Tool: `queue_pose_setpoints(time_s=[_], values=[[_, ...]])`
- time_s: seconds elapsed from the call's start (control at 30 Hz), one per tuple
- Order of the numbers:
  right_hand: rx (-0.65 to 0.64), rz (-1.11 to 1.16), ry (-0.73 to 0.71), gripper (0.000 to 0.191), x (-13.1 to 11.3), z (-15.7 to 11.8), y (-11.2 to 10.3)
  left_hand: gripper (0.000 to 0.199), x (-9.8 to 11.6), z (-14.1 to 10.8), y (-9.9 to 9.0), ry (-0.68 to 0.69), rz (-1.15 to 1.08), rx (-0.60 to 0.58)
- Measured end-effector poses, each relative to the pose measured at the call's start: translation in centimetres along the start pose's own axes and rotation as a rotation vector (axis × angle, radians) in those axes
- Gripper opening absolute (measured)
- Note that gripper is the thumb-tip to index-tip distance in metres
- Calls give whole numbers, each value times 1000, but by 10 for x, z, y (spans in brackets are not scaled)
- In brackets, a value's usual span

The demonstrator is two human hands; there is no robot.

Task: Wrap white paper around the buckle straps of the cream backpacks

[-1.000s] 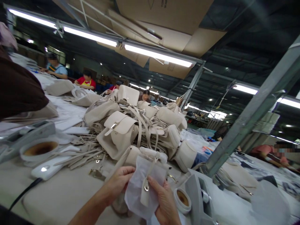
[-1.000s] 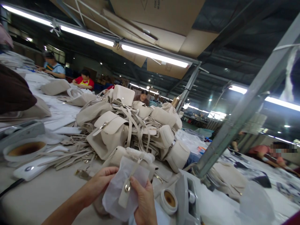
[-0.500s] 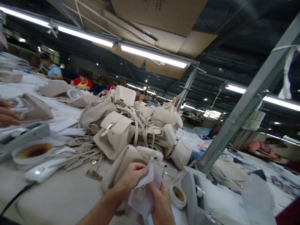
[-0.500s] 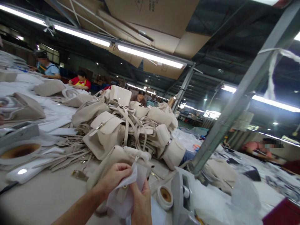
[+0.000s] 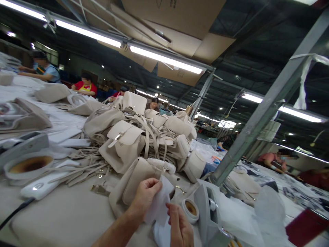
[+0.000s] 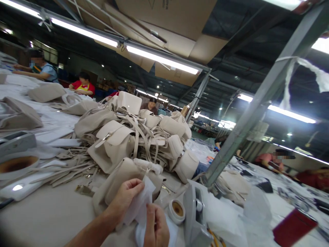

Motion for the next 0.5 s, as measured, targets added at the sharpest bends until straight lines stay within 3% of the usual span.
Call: queue_pose_setpoints(time_s=[0.13,0.2,0.37,0.43,0.5], values=[[-161,8,64,46,-5,28,32,41,1,1,0,32,-10,-16],[-171,-20,59,43,-5,41,36,39,2,1,0,34,-1,-49],[-33,-95,-209,34,-27,49,16,29,4,0,4,1,52,-133],[0,7,-179,42,-18,43,4,26,9,1,4,7,56,-124],[56,241,-38,57,10,31,-8,26,12,3,6,10,28,-108]])
Point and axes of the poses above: each hand's wrist, its own z-axis towards the middle knuckle, its own y-axis out of the palm, x = y × z, the point moved 10 cm from there along z, towards the middle knuckle, and after that the axes turned 12 degrees about z, right-handed, at the moved point
